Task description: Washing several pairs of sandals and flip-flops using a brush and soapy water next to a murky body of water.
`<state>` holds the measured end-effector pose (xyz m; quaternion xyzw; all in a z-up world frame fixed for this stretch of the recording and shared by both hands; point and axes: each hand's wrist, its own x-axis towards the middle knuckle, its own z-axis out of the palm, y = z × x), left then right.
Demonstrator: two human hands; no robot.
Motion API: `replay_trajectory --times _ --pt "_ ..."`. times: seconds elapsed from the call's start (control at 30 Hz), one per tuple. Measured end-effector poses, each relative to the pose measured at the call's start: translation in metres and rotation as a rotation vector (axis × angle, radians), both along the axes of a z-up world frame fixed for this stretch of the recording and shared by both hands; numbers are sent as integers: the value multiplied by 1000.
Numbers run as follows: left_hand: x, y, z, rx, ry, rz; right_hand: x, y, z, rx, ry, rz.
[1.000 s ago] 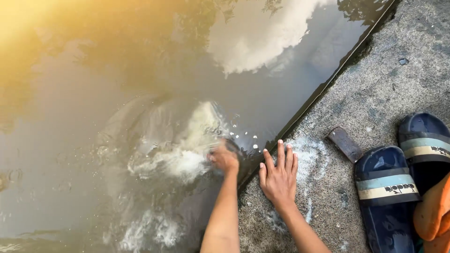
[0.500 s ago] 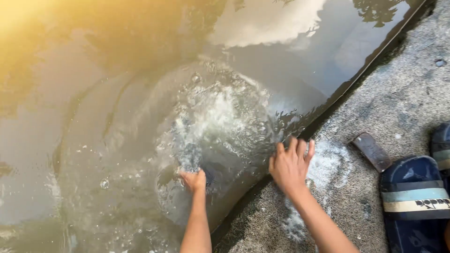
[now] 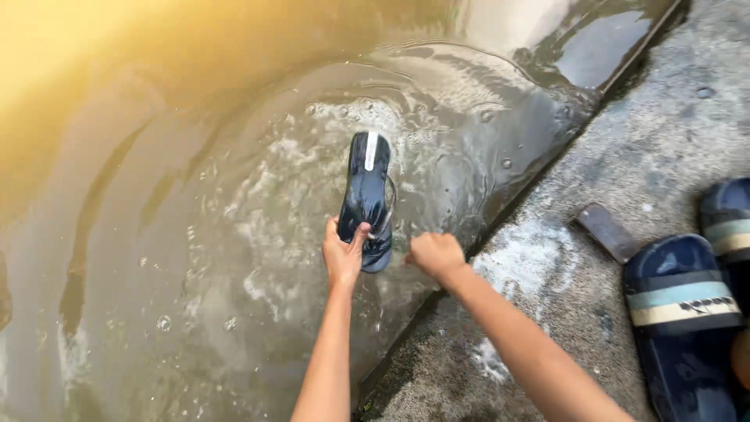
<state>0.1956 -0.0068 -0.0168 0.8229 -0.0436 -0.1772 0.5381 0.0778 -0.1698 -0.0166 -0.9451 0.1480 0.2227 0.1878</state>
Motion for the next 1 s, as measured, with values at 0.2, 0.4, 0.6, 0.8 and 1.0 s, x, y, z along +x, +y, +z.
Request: replay_trajectory --times 0.2,0.4,0.6,0.8,1.0 --pt "4 -67 98 -424 -326 -258 -58 -89 220 -353 -94 29" --pt "-54 -137 273 -43 -665 -584 -202 -163 364 -564 -436 30" --pt "-110 -194 361 -60 -797 -767 -307 -157 406 -412 -211 -292" --pt "-143 -202 376 6 -665 -853 -320 -172 306 148 -495 -706" --pt "-159 -177 257 -155 -247 -632 -295 -151 232 269 -446 -700"
